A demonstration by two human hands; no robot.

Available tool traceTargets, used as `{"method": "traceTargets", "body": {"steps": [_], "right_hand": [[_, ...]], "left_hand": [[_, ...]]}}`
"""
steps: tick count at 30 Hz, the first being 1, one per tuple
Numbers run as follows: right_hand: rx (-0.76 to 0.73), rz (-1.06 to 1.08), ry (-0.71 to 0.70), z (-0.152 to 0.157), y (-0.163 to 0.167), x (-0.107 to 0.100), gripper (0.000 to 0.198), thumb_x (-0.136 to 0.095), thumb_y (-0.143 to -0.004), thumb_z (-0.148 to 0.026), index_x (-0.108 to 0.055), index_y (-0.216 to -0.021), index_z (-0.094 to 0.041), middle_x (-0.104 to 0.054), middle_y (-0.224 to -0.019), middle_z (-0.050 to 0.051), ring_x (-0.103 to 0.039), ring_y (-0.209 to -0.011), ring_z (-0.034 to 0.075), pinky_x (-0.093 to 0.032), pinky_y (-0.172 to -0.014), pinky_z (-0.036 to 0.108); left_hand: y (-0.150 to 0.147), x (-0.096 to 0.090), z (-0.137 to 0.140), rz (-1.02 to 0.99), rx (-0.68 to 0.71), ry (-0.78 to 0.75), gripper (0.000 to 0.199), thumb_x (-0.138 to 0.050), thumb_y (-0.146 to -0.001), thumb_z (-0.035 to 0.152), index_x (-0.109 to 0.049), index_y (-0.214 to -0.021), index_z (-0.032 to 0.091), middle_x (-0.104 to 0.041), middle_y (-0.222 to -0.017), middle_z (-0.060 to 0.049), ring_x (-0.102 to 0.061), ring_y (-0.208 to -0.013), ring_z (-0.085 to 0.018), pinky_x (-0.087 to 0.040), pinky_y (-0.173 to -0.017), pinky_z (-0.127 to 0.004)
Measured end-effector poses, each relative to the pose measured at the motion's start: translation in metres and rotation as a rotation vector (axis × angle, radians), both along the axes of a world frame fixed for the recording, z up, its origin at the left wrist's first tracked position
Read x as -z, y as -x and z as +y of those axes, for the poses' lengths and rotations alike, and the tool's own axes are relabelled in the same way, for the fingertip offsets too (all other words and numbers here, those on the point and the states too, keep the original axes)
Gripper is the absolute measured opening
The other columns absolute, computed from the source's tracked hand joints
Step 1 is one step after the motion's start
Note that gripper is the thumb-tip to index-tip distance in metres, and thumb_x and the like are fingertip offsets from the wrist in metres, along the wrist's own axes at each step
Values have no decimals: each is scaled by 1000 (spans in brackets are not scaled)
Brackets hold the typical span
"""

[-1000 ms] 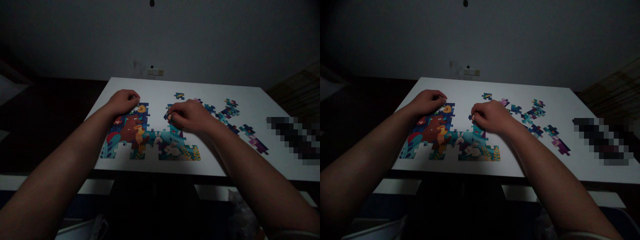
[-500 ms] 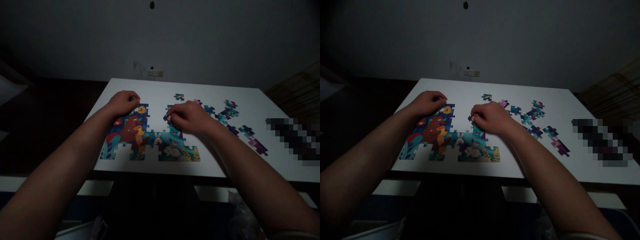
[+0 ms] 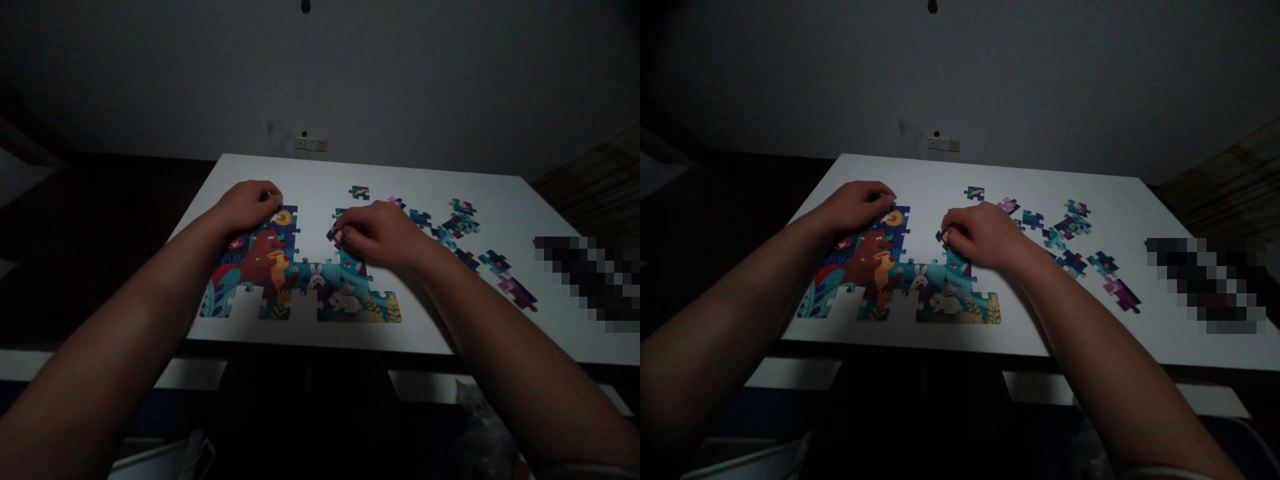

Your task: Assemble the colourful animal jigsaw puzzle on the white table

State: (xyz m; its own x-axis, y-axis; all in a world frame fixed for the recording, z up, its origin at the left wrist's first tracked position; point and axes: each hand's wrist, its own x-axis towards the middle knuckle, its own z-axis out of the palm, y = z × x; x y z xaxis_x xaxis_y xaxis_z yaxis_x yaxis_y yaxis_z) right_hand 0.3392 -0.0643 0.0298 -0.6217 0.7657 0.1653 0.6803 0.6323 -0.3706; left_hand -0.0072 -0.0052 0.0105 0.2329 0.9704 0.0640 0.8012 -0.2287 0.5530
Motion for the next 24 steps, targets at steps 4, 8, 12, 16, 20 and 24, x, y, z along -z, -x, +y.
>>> {"method": "traceTargets", "body": {"steps": [4,8,12,16,20,24], "right_hand": [[-7,-18,7,-1,1,-2,33,-64,-107,-36,-92,-121,-25,-90,-102,7,-77,-91,27,-50,-85,40],[-14,-15,8,-2,1,-2,34,-63,-108,-37,-92,-121,-25,-91,-104,8,-77,-91,27,-50,-85,41],[-16,-5,13,-2,1,-2,34,-62,-108,-36,-92,-120,-24,-90,-102,8,-78,-90,27,-50,-85,41],[-9,-11,15,-1,0,-2,35,-62,-108,-37,-92,-120,-25,-90,-101,7,-77,-88,26,-52,-86,41],[0,-4,18,-1,1,-2,34,-63,-107,-36,-93,-120,-26,-90,-102,7,-77,-92,27,-53,-87,41],[-14,1,45,-1,2,-4,34,-63,-106,-34,-92,-119,-24,-90,-102,8,-78,-89,27,-52,-85,41]], "left_hand": [[-4,-2,-1,8,37,3,38,-72,-100,55,-91,-118,28,-90,-125,-14,-78,-122,-39,-59,-114,-56],[-4,-2,-1,34,54,-9,40,-68,-103,54,-91,-120,27,-89,-128,-15,-78,-123,-39,-58,-115,-56],[-4,-2,-1,28,47,-3,38,-71,-101,51,-92,-121,26,-89,-125,-15,-79,-120,-39,-59,-112,-56],[-5,-3,-1,26,31,8,38,-73,-99,49,-92,-121,26,-89,-124,-14,-80,-118,-37,-60,-110,-53],[-4,-3,-1,32,41,5,38,-72,-99,49,-92,-122,25,-89,-122,-15,-80,-116,-37,-60,-109,-54],[-3,-1,0,32,44,2,39,-71,-100,49,-91,-122,25,-89,-123,-15,-80,-117,-37,-60,-110,-54]]}}
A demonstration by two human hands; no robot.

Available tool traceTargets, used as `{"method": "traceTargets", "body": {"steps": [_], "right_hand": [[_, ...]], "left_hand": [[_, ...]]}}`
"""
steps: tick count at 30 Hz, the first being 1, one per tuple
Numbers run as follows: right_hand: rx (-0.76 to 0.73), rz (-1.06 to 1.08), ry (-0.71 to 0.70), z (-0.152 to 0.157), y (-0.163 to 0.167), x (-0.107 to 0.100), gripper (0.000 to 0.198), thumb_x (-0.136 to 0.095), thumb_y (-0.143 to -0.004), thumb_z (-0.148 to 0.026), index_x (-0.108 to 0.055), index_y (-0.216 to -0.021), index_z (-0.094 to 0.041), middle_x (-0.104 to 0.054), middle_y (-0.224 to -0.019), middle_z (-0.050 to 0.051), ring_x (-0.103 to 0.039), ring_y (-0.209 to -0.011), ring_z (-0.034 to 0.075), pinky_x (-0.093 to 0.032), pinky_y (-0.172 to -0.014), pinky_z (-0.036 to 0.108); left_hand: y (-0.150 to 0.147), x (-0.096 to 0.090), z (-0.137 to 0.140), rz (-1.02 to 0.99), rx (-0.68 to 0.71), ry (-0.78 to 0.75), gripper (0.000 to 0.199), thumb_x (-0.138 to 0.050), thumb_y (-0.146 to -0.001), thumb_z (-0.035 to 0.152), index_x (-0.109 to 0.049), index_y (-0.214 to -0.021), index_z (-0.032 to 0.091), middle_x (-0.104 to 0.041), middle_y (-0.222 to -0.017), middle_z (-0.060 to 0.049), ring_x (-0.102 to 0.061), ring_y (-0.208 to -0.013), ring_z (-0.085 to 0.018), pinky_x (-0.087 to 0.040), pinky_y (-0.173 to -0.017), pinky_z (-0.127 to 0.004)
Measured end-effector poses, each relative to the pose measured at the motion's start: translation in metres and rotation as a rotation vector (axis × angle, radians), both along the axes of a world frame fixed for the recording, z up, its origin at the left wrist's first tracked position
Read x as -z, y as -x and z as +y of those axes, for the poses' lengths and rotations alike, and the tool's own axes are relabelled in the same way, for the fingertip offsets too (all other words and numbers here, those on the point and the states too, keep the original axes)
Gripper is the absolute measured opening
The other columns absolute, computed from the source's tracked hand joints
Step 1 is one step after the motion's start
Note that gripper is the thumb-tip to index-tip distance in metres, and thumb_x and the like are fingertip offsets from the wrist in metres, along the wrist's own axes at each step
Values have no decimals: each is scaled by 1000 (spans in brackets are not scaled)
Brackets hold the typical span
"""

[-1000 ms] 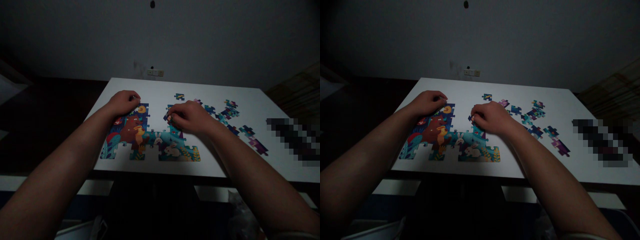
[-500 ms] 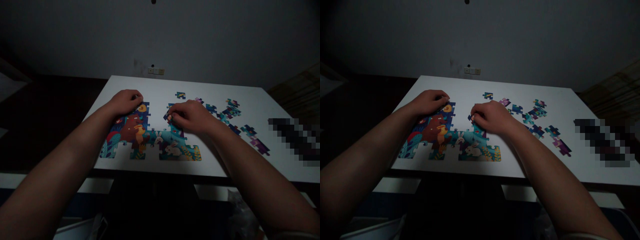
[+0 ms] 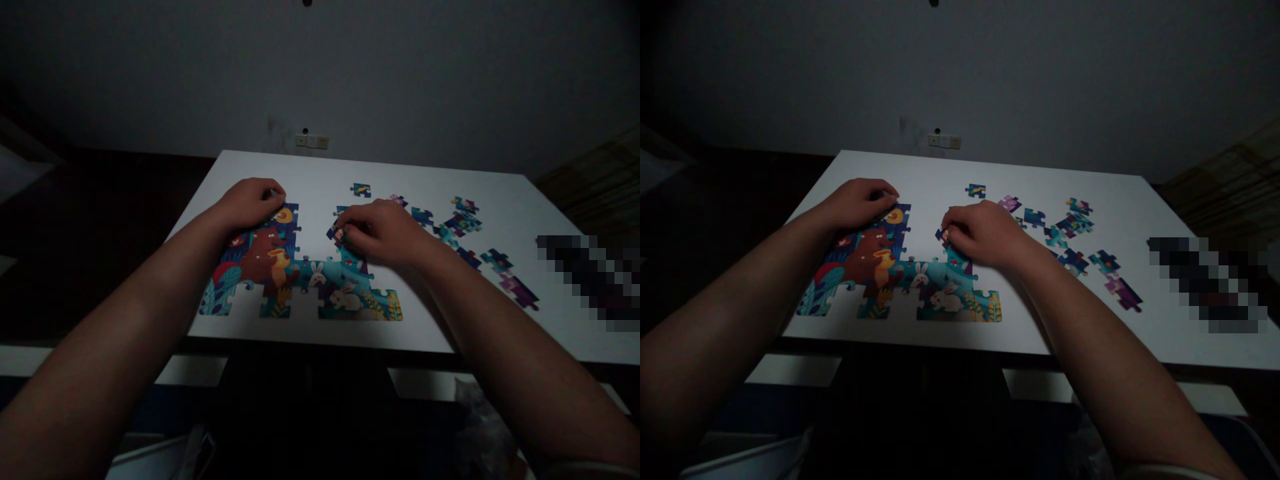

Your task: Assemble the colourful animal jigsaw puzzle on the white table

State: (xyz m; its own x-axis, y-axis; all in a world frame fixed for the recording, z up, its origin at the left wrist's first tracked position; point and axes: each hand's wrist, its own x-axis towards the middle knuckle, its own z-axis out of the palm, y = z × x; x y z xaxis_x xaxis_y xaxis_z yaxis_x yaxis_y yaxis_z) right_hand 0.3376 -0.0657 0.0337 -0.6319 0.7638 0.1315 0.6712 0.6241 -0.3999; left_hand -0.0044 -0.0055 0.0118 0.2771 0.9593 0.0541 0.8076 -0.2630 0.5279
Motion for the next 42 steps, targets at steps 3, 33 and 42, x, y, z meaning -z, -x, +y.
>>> {"method": "traceTargets", "body": {"steps": [3,33,42], "right_hand": [[-3,-4,-9,0,0,-1,34,-63,-106,-34,-92,-120,-24,-91,-102,8,-78,-90,27,-52,-86,41],[-28,-1,-10,0,0,1,36,-60,-108,-36,-91,-121,-22,-91,-104,10,-78,-89,27,-51,-85,40],[-21,-18,-1,-1,1,-1,32,-63,-107,-33,-91,-119,-23,-90,-101,8,-77,-88,26,-50,-86,38]], "left_hand": [[0,1,0,-6,-4,-3,39,-71,-100,50,-91,-122,26,-89,-123,-15,-79,-116,-37,-59,-110,-54],[-1,-2,-2,25,16,-22,43,-65,-106,53,-91,-124,24,-90,-128,-17,-80,-119,-38,-59,-111,-55],[-1,-1,-1,37,19,-24,41,-68,-103,51,-92,-126,26,-90,-129,-14,-80,-122,-37,-60,-113,-54]]}}
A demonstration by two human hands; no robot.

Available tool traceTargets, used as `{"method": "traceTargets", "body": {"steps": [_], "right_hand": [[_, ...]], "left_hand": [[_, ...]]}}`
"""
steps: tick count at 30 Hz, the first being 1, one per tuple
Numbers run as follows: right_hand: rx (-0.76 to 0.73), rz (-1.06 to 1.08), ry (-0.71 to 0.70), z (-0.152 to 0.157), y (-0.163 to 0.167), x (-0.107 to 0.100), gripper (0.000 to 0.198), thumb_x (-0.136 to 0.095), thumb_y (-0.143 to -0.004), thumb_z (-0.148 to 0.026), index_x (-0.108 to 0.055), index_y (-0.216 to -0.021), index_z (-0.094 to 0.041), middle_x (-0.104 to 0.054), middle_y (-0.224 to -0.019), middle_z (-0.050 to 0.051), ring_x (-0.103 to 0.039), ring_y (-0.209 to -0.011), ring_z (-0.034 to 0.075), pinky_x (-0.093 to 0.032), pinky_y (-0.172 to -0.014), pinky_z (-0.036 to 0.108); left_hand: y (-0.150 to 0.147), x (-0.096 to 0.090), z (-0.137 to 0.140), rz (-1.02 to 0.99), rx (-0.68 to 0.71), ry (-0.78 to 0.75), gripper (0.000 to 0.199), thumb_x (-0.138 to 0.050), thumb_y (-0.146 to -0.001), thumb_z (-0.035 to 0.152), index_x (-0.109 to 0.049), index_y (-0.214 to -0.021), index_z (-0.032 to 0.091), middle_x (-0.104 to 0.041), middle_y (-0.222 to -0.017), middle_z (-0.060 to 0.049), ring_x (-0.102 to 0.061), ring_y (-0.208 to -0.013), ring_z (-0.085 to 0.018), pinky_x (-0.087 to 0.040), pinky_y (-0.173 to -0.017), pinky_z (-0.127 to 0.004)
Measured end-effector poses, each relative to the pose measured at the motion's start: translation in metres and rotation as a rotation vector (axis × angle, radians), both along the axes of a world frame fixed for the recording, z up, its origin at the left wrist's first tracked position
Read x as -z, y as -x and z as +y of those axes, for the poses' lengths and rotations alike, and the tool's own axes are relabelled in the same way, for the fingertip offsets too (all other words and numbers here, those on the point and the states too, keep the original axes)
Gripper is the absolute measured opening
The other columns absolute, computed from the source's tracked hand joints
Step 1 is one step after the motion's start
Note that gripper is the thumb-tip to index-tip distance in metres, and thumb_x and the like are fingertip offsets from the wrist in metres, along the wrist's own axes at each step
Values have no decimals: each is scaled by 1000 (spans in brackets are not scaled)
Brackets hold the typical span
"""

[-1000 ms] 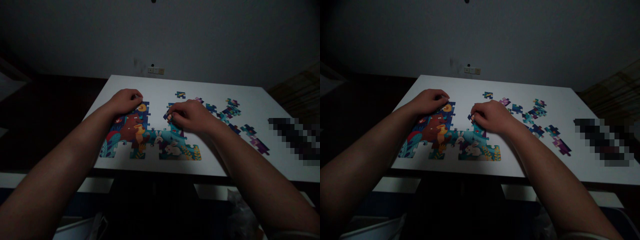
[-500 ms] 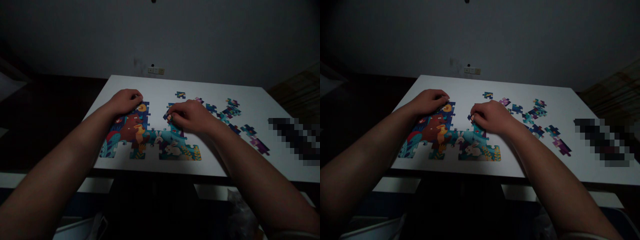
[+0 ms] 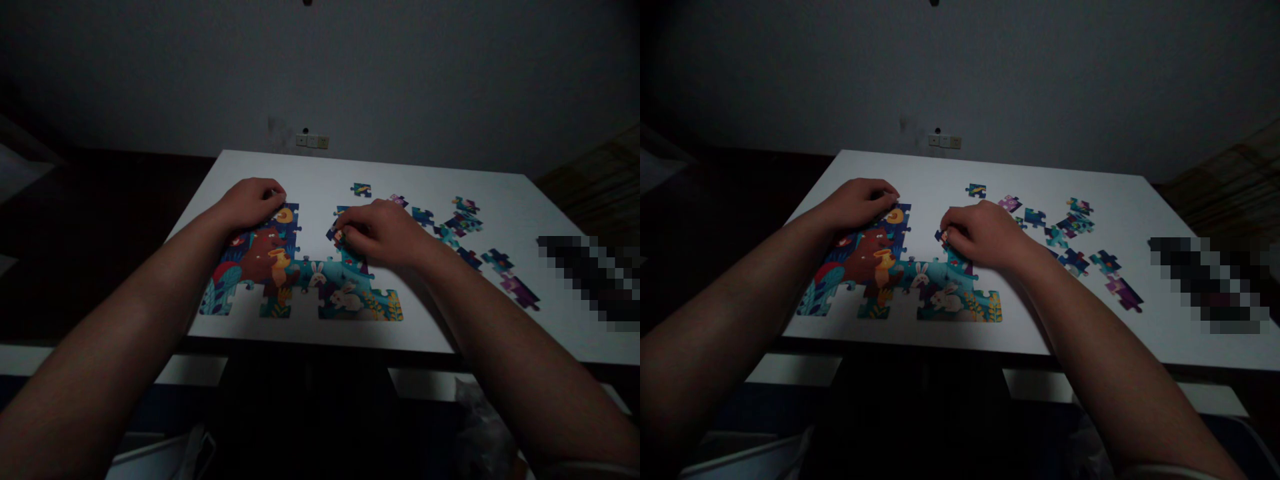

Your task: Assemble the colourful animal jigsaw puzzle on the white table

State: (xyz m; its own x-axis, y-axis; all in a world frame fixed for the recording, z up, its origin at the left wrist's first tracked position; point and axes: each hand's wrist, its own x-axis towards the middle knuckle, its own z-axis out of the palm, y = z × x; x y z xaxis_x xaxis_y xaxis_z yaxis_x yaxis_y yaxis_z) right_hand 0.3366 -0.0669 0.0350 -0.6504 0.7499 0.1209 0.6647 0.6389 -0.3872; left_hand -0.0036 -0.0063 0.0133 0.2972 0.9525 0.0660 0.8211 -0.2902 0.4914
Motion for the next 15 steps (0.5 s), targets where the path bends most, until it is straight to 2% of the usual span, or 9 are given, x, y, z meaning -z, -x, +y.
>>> {"method": "traceTargets", "body": {"steps": [9,15], "right_hand": [[-10,-13,8,-2,1,-1,32,-63,-107,-32,-92,-121,-24,-91,-107,9,-80,-93,27,-52,-92,41],[-17,-18,-19,-2,1,-1,34,-64,-106,-31,-93,-123,-24,-92,-107,9,-81,-96,29,-52,-93,42]], "left_hand": [[0,0,0,-10,-7,10,41,-71,-99,49,-92,-126,26,-89,-126,-15,-80,-118,-37,-61,-111,-54],[-1,-2,-2,14,-1,8,42,-70,-100,50,-91,-128,27,-89,-130,-15,-80,-122,-38,-60,-113,-55]]}}
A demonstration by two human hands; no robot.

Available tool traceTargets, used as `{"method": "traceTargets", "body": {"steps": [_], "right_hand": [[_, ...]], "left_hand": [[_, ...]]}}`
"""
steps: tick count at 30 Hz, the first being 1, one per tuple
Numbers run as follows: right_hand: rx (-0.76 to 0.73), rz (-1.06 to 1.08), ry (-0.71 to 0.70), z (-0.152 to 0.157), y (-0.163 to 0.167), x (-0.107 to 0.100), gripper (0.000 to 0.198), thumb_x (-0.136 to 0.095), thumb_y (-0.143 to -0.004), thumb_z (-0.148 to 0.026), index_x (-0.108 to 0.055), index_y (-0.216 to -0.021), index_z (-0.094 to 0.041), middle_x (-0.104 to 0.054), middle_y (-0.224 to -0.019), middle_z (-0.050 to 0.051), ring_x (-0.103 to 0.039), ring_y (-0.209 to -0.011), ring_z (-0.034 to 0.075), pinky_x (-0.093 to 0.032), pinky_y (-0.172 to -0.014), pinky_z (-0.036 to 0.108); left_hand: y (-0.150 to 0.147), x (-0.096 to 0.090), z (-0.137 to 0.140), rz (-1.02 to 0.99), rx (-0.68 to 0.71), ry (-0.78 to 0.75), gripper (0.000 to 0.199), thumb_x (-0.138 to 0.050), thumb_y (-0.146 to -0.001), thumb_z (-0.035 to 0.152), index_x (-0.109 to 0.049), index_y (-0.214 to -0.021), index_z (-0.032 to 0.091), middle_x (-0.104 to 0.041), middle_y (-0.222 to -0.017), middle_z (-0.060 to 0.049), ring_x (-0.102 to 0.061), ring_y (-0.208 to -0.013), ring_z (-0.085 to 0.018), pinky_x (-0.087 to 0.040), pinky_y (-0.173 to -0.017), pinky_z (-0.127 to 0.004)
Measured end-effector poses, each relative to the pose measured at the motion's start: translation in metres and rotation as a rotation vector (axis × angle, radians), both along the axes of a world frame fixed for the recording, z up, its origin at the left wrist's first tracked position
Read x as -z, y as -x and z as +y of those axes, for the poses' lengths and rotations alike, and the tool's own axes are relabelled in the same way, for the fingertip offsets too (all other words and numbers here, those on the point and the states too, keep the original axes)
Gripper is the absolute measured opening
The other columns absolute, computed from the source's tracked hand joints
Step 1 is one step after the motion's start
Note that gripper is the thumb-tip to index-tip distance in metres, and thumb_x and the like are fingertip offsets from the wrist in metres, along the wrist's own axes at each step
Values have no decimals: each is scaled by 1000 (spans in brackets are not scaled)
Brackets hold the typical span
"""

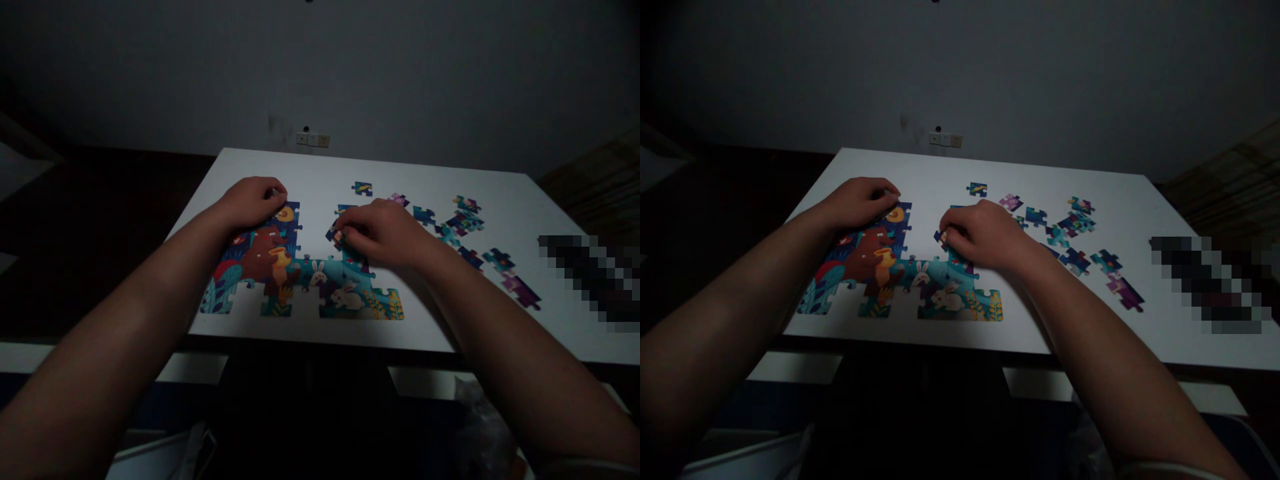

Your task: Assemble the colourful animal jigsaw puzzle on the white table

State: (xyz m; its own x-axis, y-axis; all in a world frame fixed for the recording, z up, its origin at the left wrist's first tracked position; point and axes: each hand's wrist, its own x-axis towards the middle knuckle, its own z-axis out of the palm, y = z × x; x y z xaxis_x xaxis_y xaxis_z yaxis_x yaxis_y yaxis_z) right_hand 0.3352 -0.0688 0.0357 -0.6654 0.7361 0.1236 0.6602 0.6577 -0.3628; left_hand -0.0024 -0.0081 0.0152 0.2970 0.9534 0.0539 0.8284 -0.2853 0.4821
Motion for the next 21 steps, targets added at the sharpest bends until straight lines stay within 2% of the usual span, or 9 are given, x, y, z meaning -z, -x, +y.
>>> {"method": "traceTargets", "body": {"steps": [4,21], "right_hand": [[-2,-7,12,-1,0,-1,34,-63,-107,-32,-93,-122,-24,-92,-105,8,-79,-90,26,-52,-90,40],[6,-34,-13,-2,2,-1,35,-63,-107,-33,-94,-124,-25,-92,-103,9,-79,-94,28,-52,-92,42]], "left_hand": [[-1,-3,-2,31,9,5,44,-69,-101,50,-90,-131,26,-89,-131,-15,-79,-124,-38,-59,-114,-54],[-4,-5,-6,-21,-27,25,41,-72,-99,49,-91,-127,26,-88,-128,-16,-78,-120,-36,-57,-110,-51]]}}
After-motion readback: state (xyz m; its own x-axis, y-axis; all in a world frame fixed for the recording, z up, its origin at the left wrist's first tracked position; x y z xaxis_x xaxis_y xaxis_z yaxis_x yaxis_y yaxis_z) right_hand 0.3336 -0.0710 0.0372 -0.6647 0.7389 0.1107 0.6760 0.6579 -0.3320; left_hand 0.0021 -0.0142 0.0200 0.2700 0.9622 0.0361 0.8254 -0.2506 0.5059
